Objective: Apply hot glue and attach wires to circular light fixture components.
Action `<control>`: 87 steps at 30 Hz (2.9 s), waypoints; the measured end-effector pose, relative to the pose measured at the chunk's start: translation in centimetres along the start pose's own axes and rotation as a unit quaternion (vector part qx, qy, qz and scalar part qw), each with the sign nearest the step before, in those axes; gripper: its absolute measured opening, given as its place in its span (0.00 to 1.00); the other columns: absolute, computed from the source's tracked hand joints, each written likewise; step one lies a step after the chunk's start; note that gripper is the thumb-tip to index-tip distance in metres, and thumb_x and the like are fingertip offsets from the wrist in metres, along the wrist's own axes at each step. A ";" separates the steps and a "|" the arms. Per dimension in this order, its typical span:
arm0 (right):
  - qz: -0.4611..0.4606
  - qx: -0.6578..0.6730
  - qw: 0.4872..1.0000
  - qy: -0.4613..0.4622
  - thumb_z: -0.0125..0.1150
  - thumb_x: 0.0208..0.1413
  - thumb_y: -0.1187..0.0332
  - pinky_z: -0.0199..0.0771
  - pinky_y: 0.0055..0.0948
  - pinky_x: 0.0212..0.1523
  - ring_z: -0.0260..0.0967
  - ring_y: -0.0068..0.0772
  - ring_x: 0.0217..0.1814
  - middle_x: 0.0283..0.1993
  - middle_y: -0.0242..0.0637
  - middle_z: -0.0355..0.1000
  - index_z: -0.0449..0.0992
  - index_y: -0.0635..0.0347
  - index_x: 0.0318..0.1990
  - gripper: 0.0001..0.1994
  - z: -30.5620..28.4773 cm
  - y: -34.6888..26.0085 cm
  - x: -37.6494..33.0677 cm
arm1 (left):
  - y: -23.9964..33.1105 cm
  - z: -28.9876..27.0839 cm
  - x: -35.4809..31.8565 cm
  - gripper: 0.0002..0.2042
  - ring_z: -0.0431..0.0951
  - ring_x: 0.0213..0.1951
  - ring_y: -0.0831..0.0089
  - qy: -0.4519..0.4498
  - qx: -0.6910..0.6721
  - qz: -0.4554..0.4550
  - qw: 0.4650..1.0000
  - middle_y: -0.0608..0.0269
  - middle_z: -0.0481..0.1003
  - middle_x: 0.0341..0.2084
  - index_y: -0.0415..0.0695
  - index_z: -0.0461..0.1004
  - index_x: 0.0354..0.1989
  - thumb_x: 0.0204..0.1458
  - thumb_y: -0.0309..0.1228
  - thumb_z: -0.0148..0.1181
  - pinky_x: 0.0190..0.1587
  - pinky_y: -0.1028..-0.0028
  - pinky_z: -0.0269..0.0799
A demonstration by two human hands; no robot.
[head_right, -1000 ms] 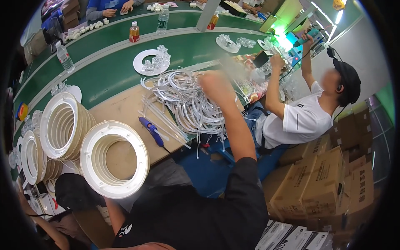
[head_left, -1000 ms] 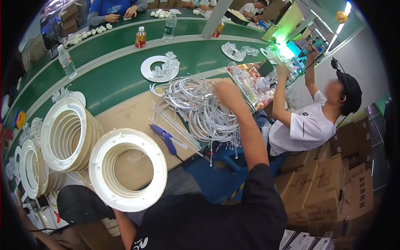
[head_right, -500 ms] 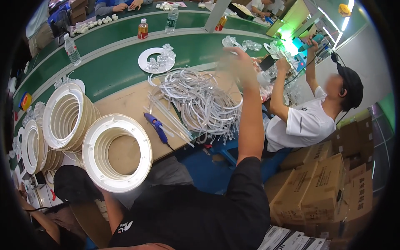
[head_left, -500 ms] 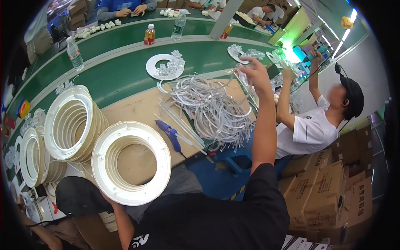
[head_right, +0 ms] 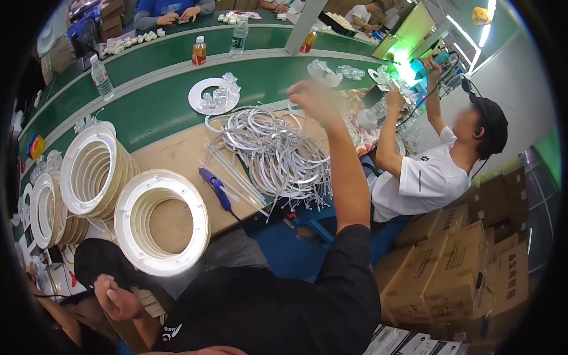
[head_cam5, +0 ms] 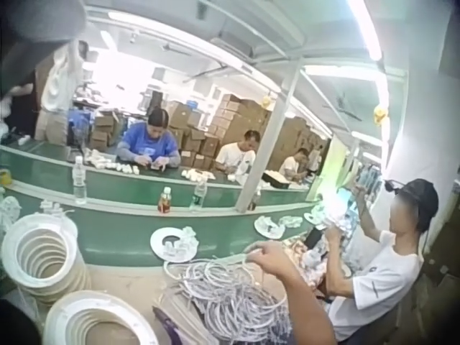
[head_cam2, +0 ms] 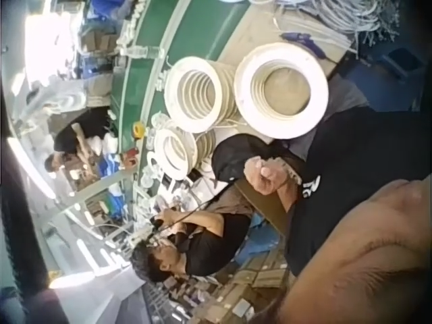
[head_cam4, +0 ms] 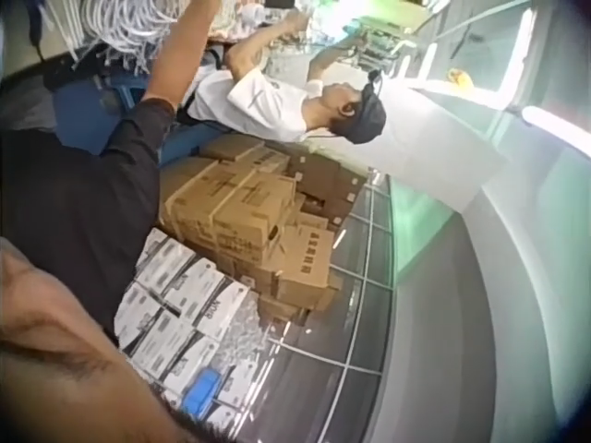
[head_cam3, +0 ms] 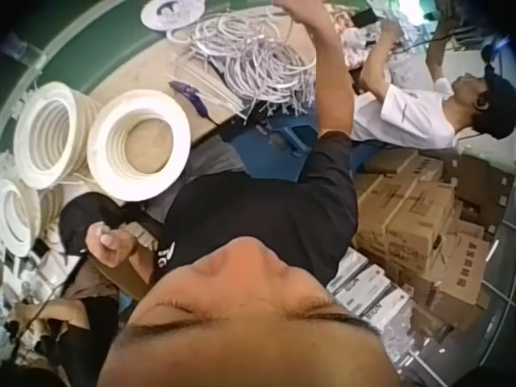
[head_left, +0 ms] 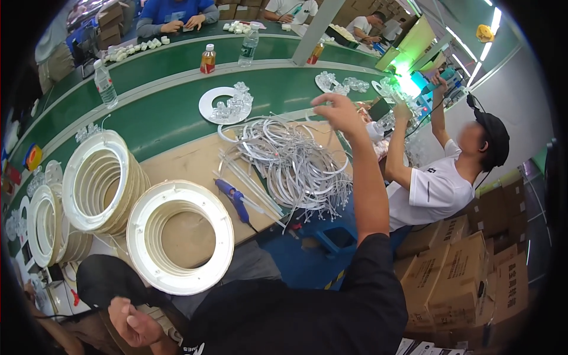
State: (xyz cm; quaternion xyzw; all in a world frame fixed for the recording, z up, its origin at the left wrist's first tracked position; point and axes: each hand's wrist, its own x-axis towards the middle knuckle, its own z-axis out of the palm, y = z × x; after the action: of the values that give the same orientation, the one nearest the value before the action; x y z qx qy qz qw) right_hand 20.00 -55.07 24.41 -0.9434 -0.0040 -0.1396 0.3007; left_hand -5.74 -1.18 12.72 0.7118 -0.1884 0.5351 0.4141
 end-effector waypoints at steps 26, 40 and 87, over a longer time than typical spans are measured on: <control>-0.370 0.182 0.911 0.024 0.84 0.36 0.59 0.65 0.20 0.37 0.61 0.22 0.33 0.36 0.29 0.65 0.65 0.63 0.64 0.46 5.6 -24.0 -13.8 | 6.9 7.4 18.6 0.13 0.73 0.25 0.79 -0.219 -0.150 -0.120 0.957 0.59 0.75 0.33 0.34 0.74 0.54 0.61 0.17 0.53 0.31 0.81 0.69; -0.027 0.503 0.861 -0.074 0.64 0.54 0.82 0.74 0.19 0.28 0.73 0.24 0.26 0.30 0.39 0.76 0.72 0.67 0.49 0.15 9.2 -23.1 -21.8 | 4.0 1.5 14.4 0.11 0.80 0.26 0.75 -0.093 -0.086 -0.360 0.924 0.56 0.79 0.31 0.35 0.79 0.49 0.58 0.21 0.61 0.27 0.78 0.73; -0.195 -0.232 0.928 -0.215 0.60 0.54 0.69 0.74 0.48 0.23 0.73 0.52 0.19 0.17 0.47 0.72 0.76 0.62 0.41 0.09 15.6 -20.7 -18.2 | -7.1 8.1 9.5 0.05 0.79 0.30 0.50 -0.473 0.141 -0.070 0.867 0.48 0.73 0.26 0.35 0.74 0.25 0.51 0.24 0.58 0.35 0.57 0.76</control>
State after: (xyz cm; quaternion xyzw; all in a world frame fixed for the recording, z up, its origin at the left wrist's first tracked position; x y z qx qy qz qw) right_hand 4.71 -27.85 19.18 -0.9748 -0.2200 0.0138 0.0326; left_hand 7.55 -1.76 17.98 0.9418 -0.2338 0.1244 0.2071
